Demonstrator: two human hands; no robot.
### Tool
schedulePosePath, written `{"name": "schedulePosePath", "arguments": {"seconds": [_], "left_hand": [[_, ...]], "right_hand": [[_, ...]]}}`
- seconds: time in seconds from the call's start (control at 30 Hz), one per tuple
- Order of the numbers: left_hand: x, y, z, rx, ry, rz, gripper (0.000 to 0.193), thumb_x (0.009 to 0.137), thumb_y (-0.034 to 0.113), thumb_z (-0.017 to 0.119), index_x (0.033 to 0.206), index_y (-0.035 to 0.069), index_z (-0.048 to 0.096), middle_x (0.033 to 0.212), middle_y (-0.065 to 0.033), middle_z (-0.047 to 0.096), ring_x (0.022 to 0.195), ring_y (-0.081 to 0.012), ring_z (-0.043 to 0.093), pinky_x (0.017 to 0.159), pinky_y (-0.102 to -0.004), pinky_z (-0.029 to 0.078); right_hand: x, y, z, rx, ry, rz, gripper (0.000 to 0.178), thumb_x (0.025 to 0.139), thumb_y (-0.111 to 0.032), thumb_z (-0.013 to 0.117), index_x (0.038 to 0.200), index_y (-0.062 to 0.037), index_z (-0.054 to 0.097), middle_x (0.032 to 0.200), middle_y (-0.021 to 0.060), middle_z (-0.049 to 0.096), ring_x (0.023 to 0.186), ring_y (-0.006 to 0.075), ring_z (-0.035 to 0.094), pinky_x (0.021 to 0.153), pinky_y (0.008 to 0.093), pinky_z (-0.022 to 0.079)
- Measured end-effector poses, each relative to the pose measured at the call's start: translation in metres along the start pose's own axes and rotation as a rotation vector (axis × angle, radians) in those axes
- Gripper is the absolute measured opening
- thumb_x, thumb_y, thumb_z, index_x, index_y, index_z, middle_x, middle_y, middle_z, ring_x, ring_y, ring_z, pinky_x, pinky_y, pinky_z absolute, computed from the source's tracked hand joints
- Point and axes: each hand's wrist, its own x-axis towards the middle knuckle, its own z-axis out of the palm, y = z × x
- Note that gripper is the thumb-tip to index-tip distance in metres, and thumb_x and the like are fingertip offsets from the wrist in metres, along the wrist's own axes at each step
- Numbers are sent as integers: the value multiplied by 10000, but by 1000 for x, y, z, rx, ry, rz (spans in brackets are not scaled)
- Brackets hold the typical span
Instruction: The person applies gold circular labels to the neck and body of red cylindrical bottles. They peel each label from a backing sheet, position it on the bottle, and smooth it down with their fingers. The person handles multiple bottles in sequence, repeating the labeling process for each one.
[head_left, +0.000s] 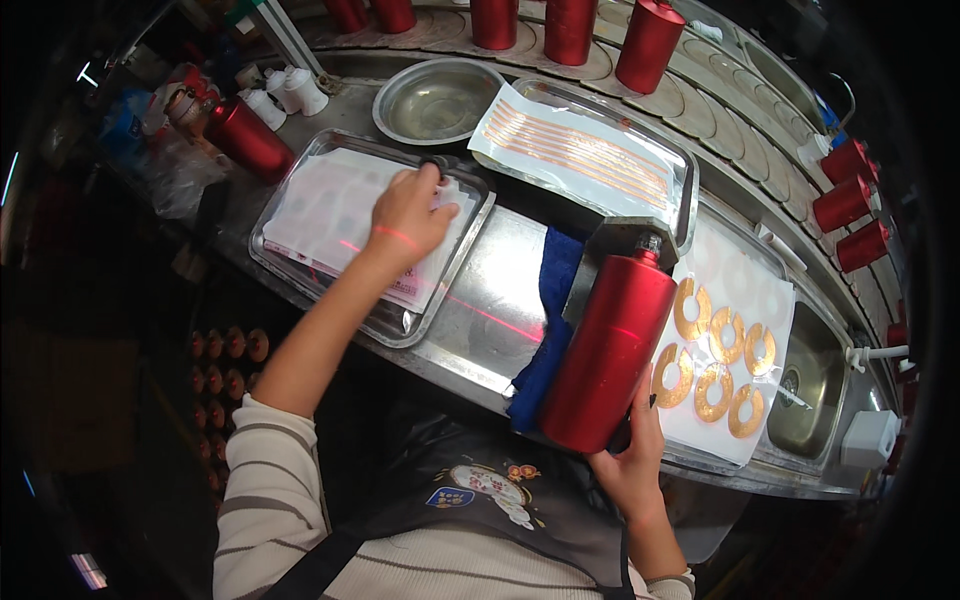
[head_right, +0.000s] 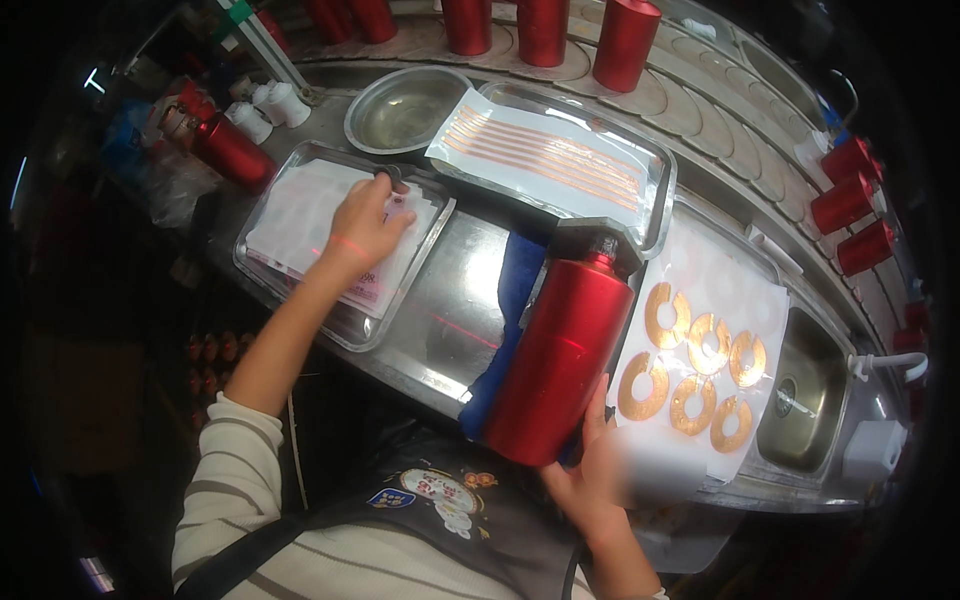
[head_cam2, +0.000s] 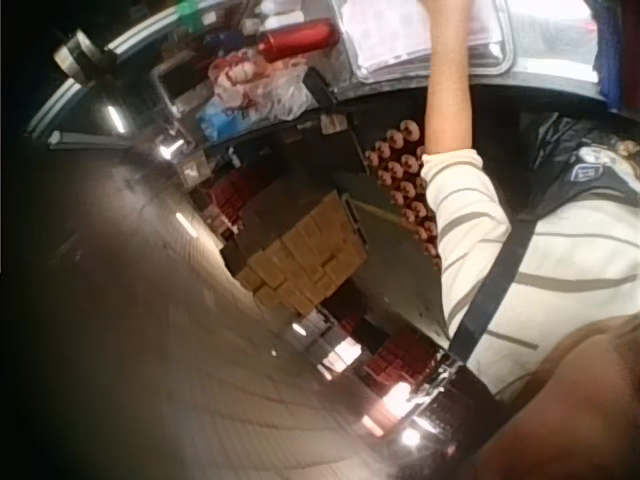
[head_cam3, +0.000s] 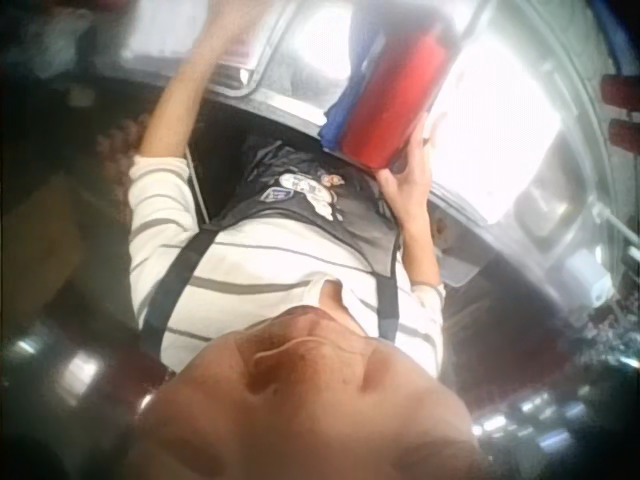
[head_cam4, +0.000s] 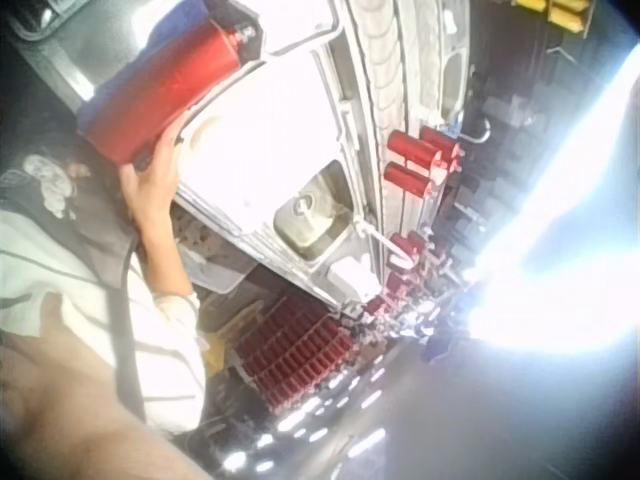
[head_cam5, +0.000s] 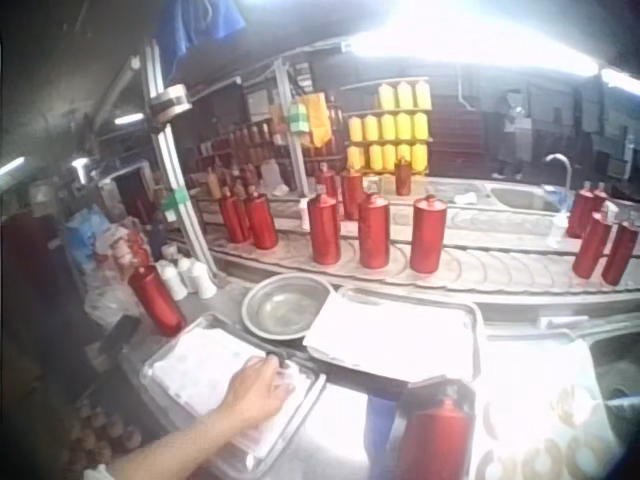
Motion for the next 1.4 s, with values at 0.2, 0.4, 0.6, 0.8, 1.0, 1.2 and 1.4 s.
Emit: {"name": "schedulePosePath", "arguments": {"seconds": [0.2, 0.4, 0.6, 0.8, 1.0, 1.2, 1.4], "left_hand": [[23, -65, -2, 55, -188, 224, 382, 749, 216, 794, 967, 4, 562, 980, -164, 633, 989, -369, 588, 866, -459, 470], [43, -76, 3, -159, -292, 87, 301, 743, 112, 800, 926, 0, 588, 907, -140, 621, 890, -321, 623, 790, -432, 500], [47, -83, 16, -221, -66, 236, 243, 725, 75, 771, 770, 17, 539, 749, -131, 604, 785, -353, 604, 759, -426, 462], [42, -85, 10, 79, 189, 597, 208, 734, 64, 749, 759, 30, 546, 734, -138, 583, 753, -362, 589, 731, -449, 466], [25, -87, -5, -170, 147, 319, 183, 808, 49, 724, 839, 2, 550, 804, -144, 636, 746, -342, 629, 702, -421, 496], [14, -62, -55, -346, 28, 217, 125, 876, 10, 672, 916, -25, 558, 864, -164, 656, 779, -298, 669, 699, -363, 514], [37, -67, -70, -254, 129, 301, 142, 923, 9, 649, 1056, -17, 605, 889, -89, 696, 794, -172, 691, 733, -297, 548]], "right_hand": [[-2, 2, 4, -21, 52, 8, 1003, 745, -131, 810, 1543, 83, 241, 1019, 130, 638, 799, 230, 607, 677, 305, 497], [-1, -3, 4, -47, 60, 39, 1010, 741, -128, 815, 1550, 72, 245, 991, 103, 625, 751, 175, 582, 641, 268, 476], [0, -7, 3, -44, 57, 62, 1008, 745, -127, 813, 1559, 52, 245, 995, 101, 621, 747, 161, 580, 635, 257, 472], [-1, -5, 4, -52, 62, 43, 984, 755, -99, 792, 1562, 41, 248, 1038, 117, 624, 787, 180, 596, 666, 273, 486], [0, -5, 6, 18, 76, 35, 985, 757, -78, 780, 1570, 30, 235, 1082, 121, 624, 835, 187, 617, 696, 270, 499], [-3, -4, 8, 36, 74, 84, 993, 755, -74, 782, 1575, 21, 231, 1090, 105, 618, 828, 157, 609, 682, 248, 489], [-2, -5, 4, -37, 57, 65, 992, 761, -96, 786, 1576, 21, 231, 1093, 93, 613, 806, 126, 590, 661, 228, 476]]}}
